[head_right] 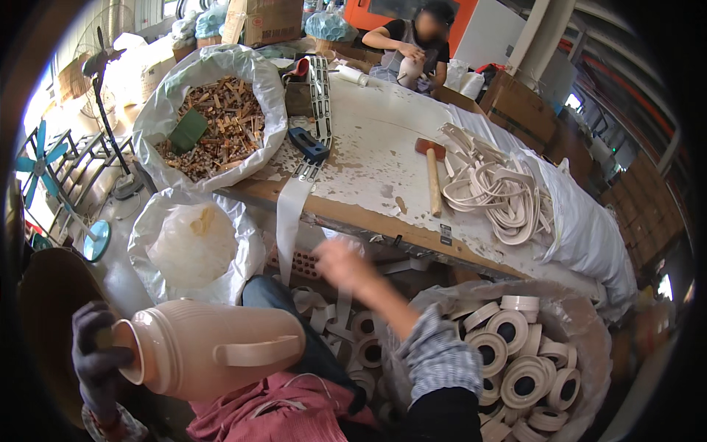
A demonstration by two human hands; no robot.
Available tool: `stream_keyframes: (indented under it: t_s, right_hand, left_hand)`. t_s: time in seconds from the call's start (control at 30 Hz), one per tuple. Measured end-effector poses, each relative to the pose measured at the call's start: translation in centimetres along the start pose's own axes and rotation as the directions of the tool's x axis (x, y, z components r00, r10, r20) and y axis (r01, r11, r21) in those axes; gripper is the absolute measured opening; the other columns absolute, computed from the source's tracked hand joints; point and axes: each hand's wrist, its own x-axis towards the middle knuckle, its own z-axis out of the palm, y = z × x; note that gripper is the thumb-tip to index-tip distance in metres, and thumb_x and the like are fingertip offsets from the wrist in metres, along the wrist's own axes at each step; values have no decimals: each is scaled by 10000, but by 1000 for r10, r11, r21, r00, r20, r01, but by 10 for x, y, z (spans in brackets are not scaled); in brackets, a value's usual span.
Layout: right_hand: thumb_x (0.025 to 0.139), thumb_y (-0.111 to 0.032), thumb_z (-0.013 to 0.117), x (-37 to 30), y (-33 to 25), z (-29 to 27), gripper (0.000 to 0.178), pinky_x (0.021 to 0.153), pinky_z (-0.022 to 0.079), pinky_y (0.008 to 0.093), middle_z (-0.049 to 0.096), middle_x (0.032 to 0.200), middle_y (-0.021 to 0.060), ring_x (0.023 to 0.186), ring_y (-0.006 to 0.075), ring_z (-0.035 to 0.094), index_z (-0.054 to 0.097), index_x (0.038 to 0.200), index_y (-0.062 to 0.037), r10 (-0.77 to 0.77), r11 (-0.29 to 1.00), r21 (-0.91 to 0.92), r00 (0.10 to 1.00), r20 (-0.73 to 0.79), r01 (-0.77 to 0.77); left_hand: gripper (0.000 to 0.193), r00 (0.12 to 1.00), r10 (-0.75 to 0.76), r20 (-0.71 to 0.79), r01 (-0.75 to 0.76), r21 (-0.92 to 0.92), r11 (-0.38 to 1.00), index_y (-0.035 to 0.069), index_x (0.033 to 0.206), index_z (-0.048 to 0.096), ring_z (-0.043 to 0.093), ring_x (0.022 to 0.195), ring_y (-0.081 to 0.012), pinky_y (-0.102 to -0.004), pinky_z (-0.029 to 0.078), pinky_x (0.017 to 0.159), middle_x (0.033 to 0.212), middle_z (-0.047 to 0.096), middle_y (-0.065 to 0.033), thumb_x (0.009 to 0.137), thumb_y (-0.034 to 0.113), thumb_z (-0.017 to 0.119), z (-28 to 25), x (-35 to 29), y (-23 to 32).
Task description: The person assembles white thermos containers by attaching handles and applying labels. They pick up each thermos, affix a handle, and then apply a label to the body before placing the finished unit aside.
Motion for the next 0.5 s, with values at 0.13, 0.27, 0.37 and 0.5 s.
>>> stream_keyframes:
  t_s: [0.13, 0.27, 0.37, 0.5]
  right_hand:
    - [835, -80, 520, 11, 139, -199, 184, 809, 451, 478, 626, 952, 156, 928, 345, 567, 630, 975, -33, -158, 351, -865, 888, -433, -359]
    - [873, -170, 551, -25, 187, -300, 169, 798, 453, 460, 639, 941, 141, 918, 337, 579, 650, 882, -32, 70, 164, -957, 971, -230, -239]
    - [899, -138, 564, 4, 92, -250, 150, 762, 459, 412, 617, 901, 135, 835, 347, 572, 648, 894, -14, -214, 433, -897, 957, -197, -88]
    - [983, -184, 501, 20, -71, -152, 201, 576, 431, 280, 580, 854, 65, 624, 163, 520, 573, 1019, 1, 32, 995, 99, 927, -374, 5]
  left_hand:
    - [173, 979, 128, -159, -89, 234, 968, 104, 780, 608, 510, 1154, -453, -588, 399, 1003, 1104, 543, -162, 705, 247, 671, 5, 3, 2]
    - [282, 965, 124, -231, -36, 353, 935, 24, 806, 589, 627, 884, -340, -628, 423, 980, 753, 582, -116, 712, 263, 707, 17, 24, 28]
    - [255, 963, 260, -64, -200, 474, 857, 96, 795, 626, 609, 743, -237, -469, 519, 752, 718, 540, -39, 665, 263, 768, 36, 11, 61]
    - [267, 837, 409, 364, -416, -63, 907, 140, 839, 661, 563, 556, -112, -279, 541, 611, 628, 477, 34, 727, 355, 771, 47, 8, 78]
